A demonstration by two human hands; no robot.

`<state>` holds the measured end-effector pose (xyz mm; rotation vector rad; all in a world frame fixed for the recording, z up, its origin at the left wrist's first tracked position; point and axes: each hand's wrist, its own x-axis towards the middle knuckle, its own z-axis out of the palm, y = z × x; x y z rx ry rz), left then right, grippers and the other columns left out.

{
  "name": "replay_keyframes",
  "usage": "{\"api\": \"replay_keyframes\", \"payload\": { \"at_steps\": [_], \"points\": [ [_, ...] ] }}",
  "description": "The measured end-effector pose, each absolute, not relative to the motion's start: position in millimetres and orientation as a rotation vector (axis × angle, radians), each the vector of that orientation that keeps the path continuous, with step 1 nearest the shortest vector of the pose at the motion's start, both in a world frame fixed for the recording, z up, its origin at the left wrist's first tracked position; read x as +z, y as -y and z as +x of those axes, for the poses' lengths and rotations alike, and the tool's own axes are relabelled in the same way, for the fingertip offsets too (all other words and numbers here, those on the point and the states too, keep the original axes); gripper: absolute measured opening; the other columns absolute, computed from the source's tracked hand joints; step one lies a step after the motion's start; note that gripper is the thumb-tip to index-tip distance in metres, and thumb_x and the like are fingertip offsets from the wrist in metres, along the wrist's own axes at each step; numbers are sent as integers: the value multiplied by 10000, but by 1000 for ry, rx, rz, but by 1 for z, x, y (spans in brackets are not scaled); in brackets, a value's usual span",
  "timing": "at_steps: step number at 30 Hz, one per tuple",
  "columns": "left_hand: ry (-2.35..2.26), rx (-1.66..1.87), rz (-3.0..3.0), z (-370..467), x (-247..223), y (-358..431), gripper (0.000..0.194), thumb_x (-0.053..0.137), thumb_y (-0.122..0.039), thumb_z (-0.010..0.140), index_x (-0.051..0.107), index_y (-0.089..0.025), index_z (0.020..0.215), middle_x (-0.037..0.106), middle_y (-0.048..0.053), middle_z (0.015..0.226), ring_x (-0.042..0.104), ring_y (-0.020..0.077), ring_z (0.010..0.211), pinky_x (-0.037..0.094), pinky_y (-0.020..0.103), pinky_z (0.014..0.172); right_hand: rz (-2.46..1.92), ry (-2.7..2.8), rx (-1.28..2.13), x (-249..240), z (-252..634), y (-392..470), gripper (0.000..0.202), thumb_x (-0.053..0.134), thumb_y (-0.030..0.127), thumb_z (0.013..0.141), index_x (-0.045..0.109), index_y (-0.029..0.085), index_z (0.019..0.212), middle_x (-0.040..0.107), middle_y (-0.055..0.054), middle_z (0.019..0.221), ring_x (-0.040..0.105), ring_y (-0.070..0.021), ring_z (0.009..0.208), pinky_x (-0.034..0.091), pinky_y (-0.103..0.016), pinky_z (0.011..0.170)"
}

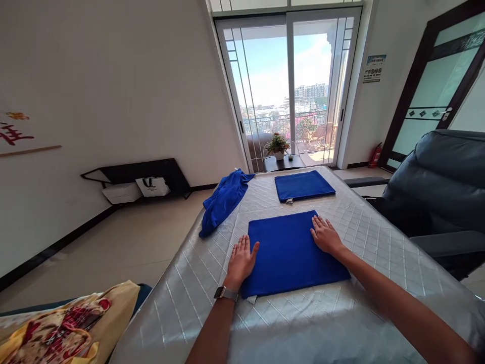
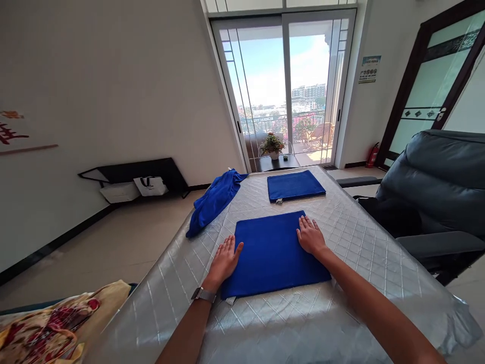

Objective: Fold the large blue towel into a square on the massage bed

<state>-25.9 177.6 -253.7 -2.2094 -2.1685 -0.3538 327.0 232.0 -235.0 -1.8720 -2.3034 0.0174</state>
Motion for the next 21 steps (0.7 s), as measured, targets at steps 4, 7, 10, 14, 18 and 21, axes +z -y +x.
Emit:
{"api": "replay_keyframes", "payload": {
  "at_steps": [4, 7, 10, 14, 18, 21],
  "points": [
    [2122, -381, -2213, -26, -252, -176, 853, 110, -653, 1023, 329, -38, 1573, 320, 212, 1633, 291, 305, 1529, 252, 497, 1252, -1790, 2297, -45, -234, 332, -205, 629, 212, 339, 1037, 331, 56, 1585, 298, -123, 1657, 189, -211, 1556, 118, -421, 1271],
    [2076, -436, -2220, -21, -249, -176, 807, 146, -634, 1034, 325, -68, 1580, 334, 187, 1635, 285, 287, 1533, 262, 495, 1254, -1789, 2316, 25, -242, 337, -183, 657, 199, 418, 1050, 286, 78, 1606, 250, -105, 1673, 163, -212, 1561, 155, -427, 1267],
    [1996, -502, -2271, -13, -246, -175, 743, 202, -612, 1045, 318, -123, 1591, 367, 167, 1626, 307, 271, 1525, 281, 506, 1249, -1830, 2331, 138, -251, 340, -170, 690, 204, 474, 1052, 254, 76, 1613, 206, -115, 1681, 151, -223, 1563, 168, -436, 1266],
    [1837, -563, -2387, 5, -237, -168, 664, 250, -555, 1064, 278, -177, 1609, 387, 149, 1621, 316, 263, 1520, 314, 520, 1236, -1855, 2326, 199, -251, 338, -168, 714, 168, 499, 1055, 213, 60, 1616, 168, -111, 1686, 128, -216, 1566, 139, -429, 1272],
    [1590, -450, -2699, 47, -221, -151, 635, 242, -524, 1075, 275, -181, 1608, 347, 121, 1643, 300, 225, 1526, 344, 442, 1231, -1852, 2301, 226, -247, 338, -168, 714, 159, 505, 1053, 206, 71, 1619, 158, -90, 1688, 124, -209, 1566, 139, -427, 1273],
    [1280, -353, -2947, 96, -211, -144, 644, 237, -542, 1071, 254, -196, 1614, 298, 89, 1665, 251, 192, 1542, 288, 403, 1258, -1845, 2305, 218, -247, 338, -169, 709, 192, 489, 1050, 216, 63, 1616, 159, -96, 1687, 132, -217, 1565, 144, -427, 1273]
  ]
}}
